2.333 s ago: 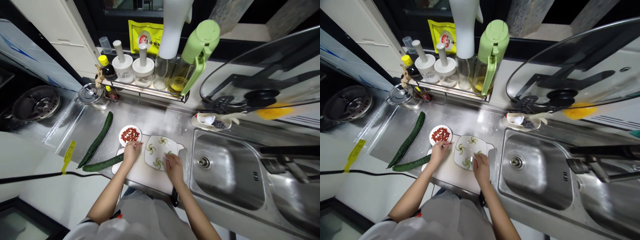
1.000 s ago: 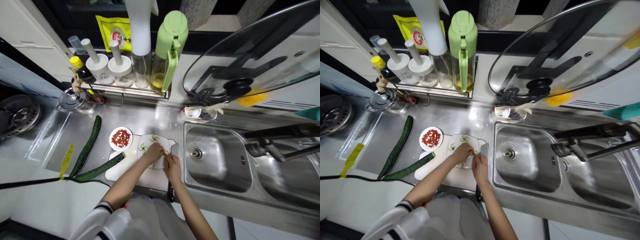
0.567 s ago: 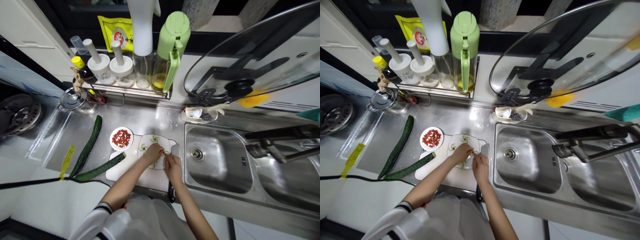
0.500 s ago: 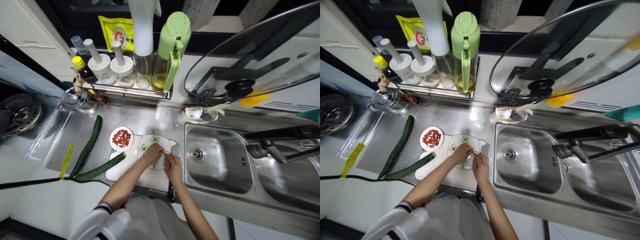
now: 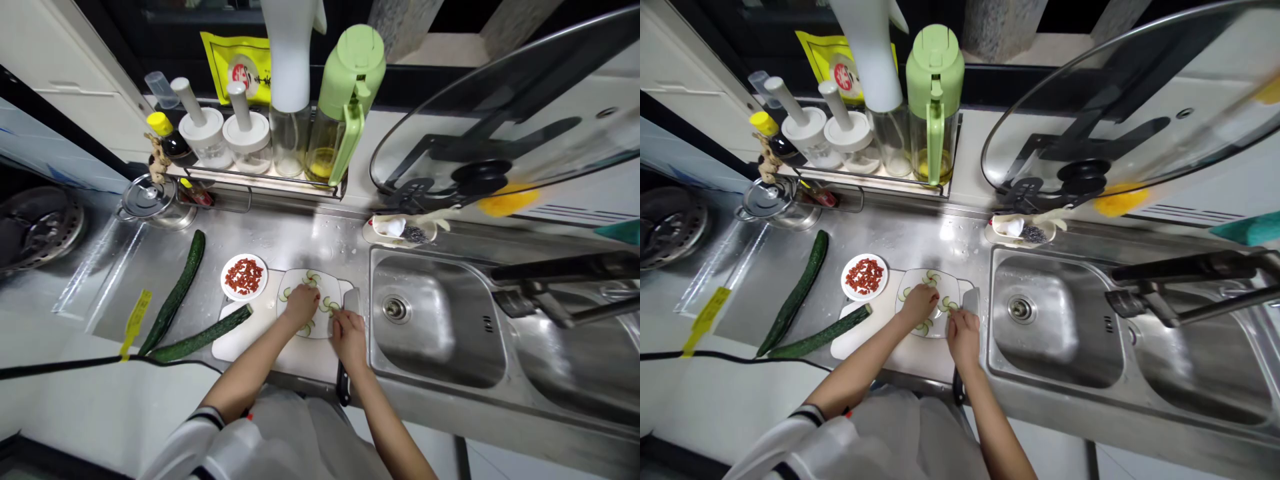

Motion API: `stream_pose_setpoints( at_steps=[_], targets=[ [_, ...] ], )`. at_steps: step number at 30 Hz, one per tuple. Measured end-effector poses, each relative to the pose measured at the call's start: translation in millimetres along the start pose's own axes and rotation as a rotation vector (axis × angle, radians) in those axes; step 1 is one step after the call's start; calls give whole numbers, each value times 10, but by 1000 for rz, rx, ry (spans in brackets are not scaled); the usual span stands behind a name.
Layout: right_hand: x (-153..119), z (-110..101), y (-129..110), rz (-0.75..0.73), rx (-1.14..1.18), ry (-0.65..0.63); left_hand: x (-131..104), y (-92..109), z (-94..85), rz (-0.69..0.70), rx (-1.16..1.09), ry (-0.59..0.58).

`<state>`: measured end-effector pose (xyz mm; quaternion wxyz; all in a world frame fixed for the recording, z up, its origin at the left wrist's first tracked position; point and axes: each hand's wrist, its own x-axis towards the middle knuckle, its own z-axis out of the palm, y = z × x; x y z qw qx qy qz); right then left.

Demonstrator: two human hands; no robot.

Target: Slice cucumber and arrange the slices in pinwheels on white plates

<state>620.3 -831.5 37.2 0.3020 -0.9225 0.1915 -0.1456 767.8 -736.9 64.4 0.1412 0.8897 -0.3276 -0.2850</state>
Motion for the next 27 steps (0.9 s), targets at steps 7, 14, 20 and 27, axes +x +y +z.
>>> stream_pose_setpoints(
  at_steps=[7, 14, 20, 27],
  targets=[
    [-16, -25, 15, 13, -1, 6, -33, 44, -3, -95, 4, 50],
    [-32, -48, 29, 11, 1, 30, -62, 77, 35, -126, -66, 47],
    [-22, -52, 54, 33, 8, 21, -156, 229, 213, -12, -173, 81],
    [20, -33, 75, 21, 27, 1, -241, 312, 413, -25, -99, 187]
  ],
)
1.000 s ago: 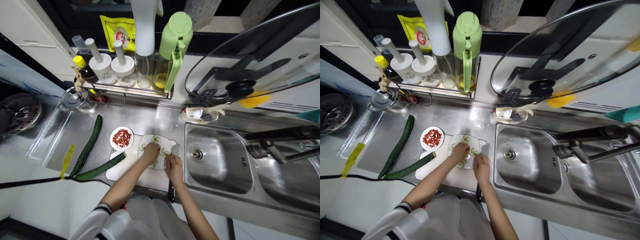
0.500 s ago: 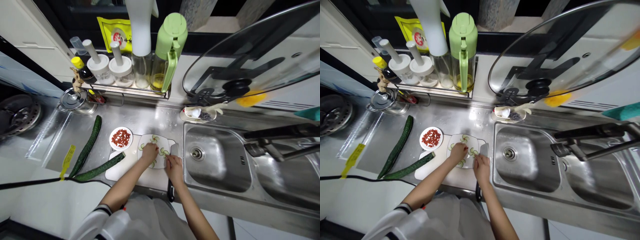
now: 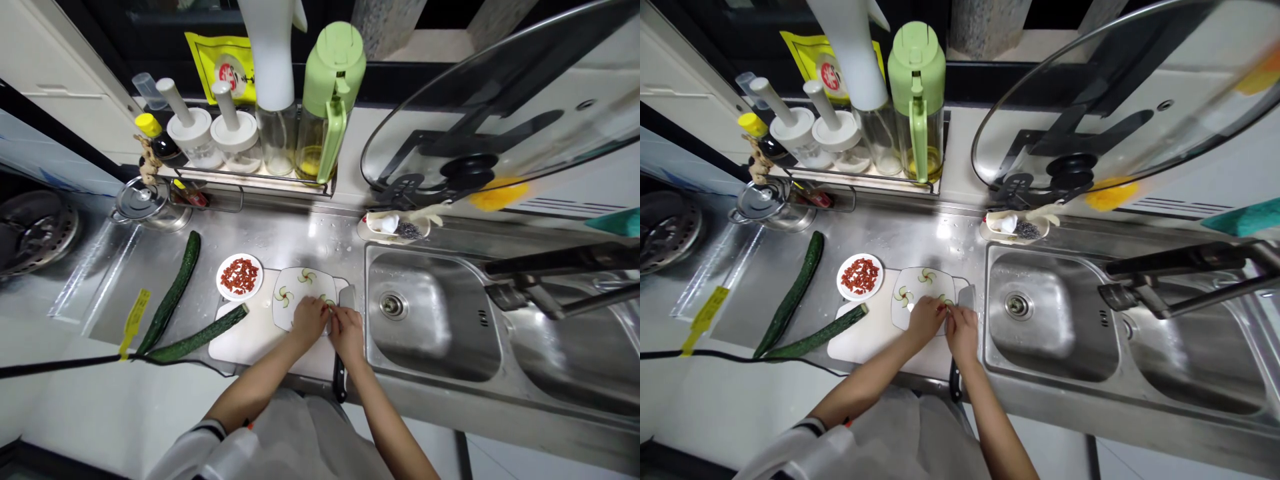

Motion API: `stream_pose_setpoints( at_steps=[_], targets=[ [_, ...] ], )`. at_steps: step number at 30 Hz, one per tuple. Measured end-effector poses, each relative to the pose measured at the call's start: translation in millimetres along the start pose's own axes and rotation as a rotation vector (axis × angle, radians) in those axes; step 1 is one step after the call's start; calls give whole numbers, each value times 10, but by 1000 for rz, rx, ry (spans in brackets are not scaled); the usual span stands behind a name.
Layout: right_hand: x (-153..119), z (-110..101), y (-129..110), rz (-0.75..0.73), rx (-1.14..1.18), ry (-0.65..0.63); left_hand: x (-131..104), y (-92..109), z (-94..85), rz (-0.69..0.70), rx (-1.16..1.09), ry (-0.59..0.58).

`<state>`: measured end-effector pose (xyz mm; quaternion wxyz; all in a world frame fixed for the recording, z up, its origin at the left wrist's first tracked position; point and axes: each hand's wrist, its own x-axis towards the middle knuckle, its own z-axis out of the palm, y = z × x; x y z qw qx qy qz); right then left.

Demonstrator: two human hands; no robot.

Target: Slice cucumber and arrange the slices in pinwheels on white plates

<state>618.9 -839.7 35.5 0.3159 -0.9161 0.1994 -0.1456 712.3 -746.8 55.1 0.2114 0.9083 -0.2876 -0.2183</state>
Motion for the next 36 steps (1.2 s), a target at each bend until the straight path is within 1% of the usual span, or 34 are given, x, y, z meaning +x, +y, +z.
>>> stream_pose_setpoints(
  at_steps=[4, 8, 12, 17, 22, 25, 32, 36],
  targets=[
    [5, 31, 10, -8, 3, -7, -19, -35, 33, 16, 18, 66],
    [9, 55, 6, -26, 13, -12, -16, -63, 58, 3, 10, 93],
    [18, 65, 3, -30, 15, -22, -8, -84, 65, 3, -20, 78],
    [33, 73, 3, -26, -2, -24, -4, -120, 49, 42, -43, 70],
    [44, 79, -9, -23, -2, -18, 8, -161, 30, 87, -53, 22],
    [41, 81, -9, -22, -8, -22, 19, -172, 29, 100, -69, 17],
    [26, 72, -6, -18, 0, -8, 33, -155, 17, 36, -188, 17],
    [23, 62, -17, -25, 8, 1, 43, -147, 3, 9, -209, 6]
  ],
)
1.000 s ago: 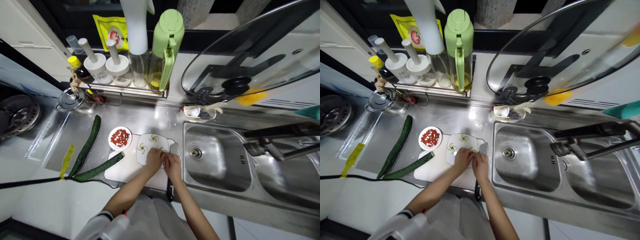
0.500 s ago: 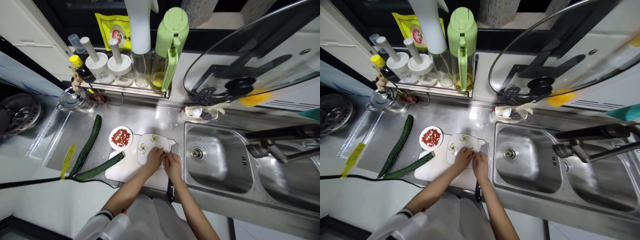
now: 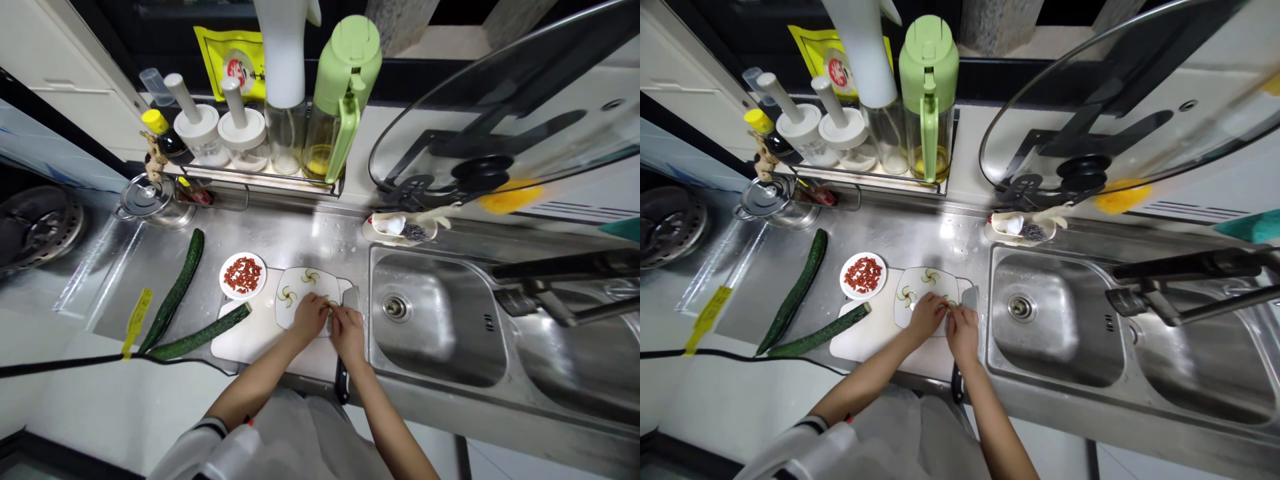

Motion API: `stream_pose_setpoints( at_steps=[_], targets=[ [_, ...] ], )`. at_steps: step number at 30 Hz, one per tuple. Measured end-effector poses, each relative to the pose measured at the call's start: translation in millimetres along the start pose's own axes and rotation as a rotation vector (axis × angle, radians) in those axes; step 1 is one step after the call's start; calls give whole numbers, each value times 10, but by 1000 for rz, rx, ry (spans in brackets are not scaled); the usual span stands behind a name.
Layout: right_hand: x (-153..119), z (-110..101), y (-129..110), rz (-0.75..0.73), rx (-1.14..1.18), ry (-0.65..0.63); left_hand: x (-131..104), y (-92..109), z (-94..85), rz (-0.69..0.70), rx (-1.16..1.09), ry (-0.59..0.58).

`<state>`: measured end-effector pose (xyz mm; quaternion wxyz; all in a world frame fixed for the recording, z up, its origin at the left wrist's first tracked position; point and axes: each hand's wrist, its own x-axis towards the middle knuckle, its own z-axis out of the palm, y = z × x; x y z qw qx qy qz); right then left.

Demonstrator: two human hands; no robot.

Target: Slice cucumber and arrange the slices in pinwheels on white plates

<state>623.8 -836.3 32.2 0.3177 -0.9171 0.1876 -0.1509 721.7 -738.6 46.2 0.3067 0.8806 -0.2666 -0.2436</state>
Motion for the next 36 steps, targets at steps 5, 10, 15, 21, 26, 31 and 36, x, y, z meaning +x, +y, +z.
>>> stream_pose_setpoints(
  at_steps=[5, 10, 15, 21, 26, 31, 36],
  targets=[
    [-9, -13, -10, -1, 1, 3, 2, 5, -14, 1, 13, -4],
    [-24, -29, -6, 2, -4, 3, -8, 5, -37, 8, 11, 13],
    [-40, -26, 7, 12, -12, -5, -21, -4, -44, 12, 8, 16],
    [-61, -24, 18, 12, -16, 21, -40, -25, -29, 19, 6, 39],
    [-56, -55, -36, -3, -16, 28, -91, -47, -62, 83, -1, 128],
    [-75, -45, -139, -65, 24, 54, -276, -210, -315, 101, -38, 271],
    [-97, 18, -272, -141, 71, 21, -507, -629, -767, -27, 33, 431]
  ],
)
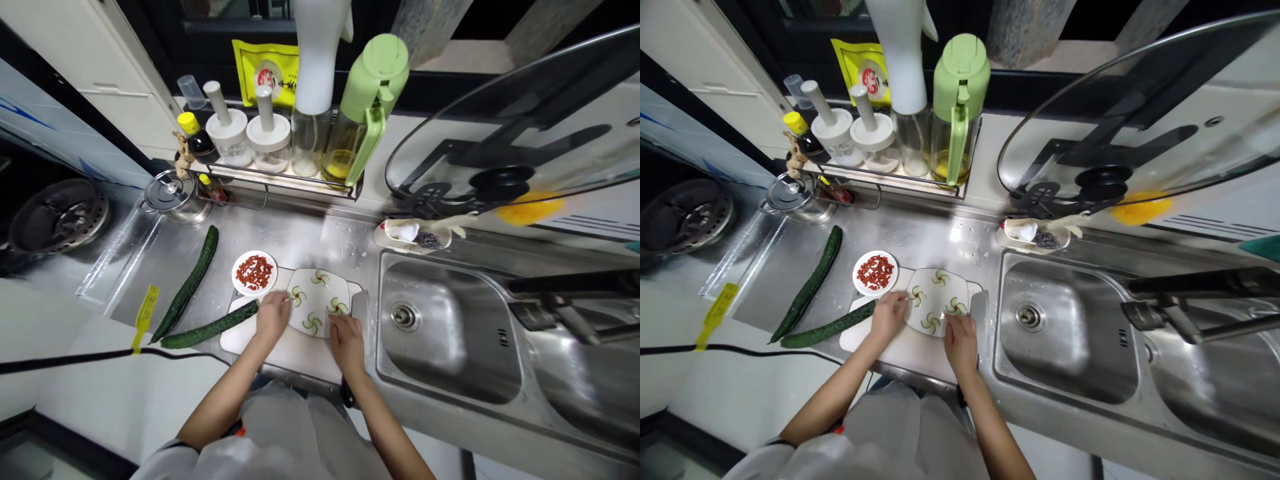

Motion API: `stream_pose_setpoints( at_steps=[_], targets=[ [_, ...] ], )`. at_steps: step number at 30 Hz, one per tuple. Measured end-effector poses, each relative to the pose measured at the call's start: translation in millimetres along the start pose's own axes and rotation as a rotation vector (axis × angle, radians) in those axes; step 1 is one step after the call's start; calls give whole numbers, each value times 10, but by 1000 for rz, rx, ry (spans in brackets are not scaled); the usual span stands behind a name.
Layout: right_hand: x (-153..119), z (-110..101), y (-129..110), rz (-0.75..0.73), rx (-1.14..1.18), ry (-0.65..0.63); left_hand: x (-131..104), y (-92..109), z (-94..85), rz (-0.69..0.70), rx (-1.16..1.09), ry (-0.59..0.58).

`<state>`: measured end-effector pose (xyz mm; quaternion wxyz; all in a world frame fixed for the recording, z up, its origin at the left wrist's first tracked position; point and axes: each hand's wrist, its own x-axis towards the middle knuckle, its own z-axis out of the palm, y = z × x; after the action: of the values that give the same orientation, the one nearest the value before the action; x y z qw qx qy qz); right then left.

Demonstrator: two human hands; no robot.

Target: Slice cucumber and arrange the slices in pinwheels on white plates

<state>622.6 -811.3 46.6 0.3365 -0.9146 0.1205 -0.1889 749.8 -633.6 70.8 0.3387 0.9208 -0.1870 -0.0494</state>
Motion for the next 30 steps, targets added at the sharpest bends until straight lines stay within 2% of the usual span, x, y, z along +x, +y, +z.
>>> stream_pose_setpoints(
  at_steps=[4, 7, 15, 20, 24, 30],
  targets=[
    [4, 82, -88, -35, 20, -22, 60, -355, -279, -164, 181, 79],
    [-1, 139, -130, -47, 34, -49, 139, -484, -357, -233, 261, 90],
    [-6, 150, -197, -46, 49, -107, 330, -561, -275, -310, 264, 48],
    [-10, 140, -202, -54, 49, -107, 353, -621, -243, -291, 261, 29],
    [-24, 146, -191, -50, 46, -110, 350, -602, -259, -280, 275, 21],
    [-35, 127, -180, -40, 47, -106, 273, -579, -358, -229, 234, 68]
  ],
)
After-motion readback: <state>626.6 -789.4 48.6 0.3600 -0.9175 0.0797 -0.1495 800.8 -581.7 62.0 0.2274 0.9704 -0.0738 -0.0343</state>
